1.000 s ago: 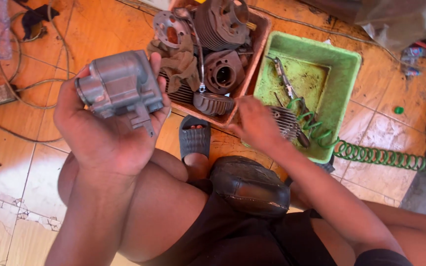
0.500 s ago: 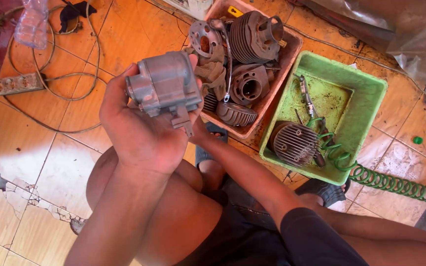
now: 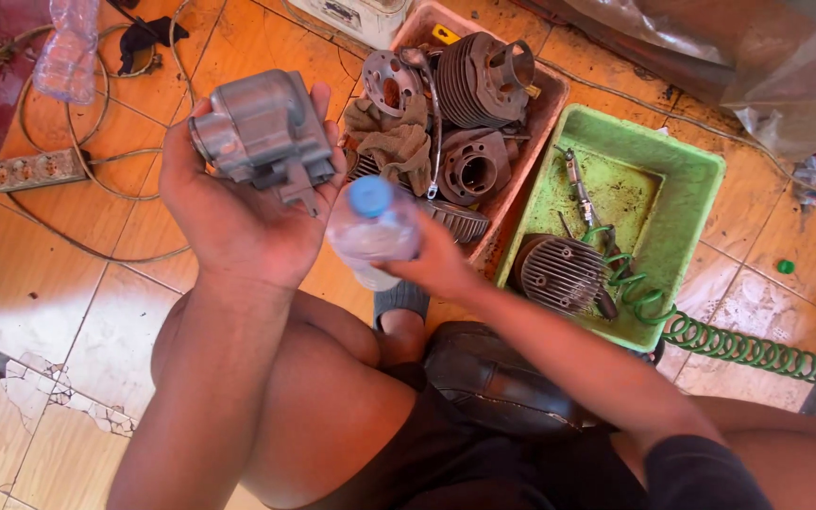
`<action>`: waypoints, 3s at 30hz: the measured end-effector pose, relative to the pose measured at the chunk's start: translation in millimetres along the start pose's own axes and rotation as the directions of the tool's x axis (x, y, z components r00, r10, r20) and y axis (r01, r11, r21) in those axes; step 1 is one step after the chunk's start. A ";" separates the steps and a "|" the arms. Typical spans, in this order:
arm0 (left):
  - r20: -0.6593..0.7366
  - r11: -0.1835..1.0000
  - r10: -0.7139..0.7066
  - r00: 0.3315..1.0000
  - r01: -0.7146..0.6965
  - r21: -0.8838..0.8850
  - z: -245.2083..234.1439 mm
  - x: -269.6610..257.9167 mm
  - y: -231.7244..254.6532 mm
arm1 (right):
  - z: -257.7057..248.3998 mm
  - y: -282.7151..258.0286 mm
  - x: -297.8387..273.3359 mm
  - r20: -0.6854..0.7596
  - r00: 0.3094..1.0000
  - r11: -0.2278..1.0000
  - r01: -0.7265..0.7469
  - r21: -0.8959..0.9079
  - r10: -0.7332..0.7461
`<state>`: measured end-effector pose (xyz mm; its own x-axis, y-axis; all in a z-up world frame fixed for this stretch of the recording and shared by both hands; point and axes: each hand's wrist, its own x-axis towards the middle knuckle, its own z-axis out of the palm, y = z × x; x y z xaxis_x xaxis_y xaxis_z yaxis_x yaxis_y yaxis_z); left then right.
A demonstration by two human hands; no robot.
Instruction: The person cleans a metal engine cylinder head by pouring water from a plastic bottle onto it and scrubbing it with a yellow brush. The person rotates the part to clean different sides and places it into a green tray.
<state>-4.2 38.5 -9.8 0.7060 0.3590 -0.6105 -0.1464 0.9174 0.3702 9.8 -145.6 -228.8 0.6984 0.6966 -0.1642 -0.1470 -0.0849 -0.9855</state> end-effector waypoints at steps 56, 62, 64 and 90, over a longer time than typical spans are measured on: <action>-0.328 0.889 -0.151 0.933 0.273 0.367 -67.5 95.0 -219.3 | -137.2 -150.5 -157.1 -0.267 0.517 0.579 -0.763 0.286 0.813; -0.350 0.754 -0.139 0.927 0.328 0.569 -74.5 100.3 -215.3 | -141.1 -140.0 -154.1 -0.264 0.557 0.616 -0.715 0.330 0.788; -0.329 0.705 -0.124 0.936 0.317 0.635 -81.7 105.4 -218.9 | -141.1 -142.2 -151.1 -0.268 0.556 0.617 -0.717 0.323 0.787; 0.666 -0.098 -0.055 0.744 -0.667 0.738 -114.6 105.8 -222.8 | -155.8 -138.9 -152.6 -0.255 0.587 0.604 -0.797 -0.015 0.768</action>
<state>23.8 -108.2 -237.1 0.9947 0.1022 -0.0088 0.0547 -0.4564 0.8881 32.8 -351.0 -73.6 0.4757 0.1619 -0.8646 -0.6349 -0.6170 -0.4649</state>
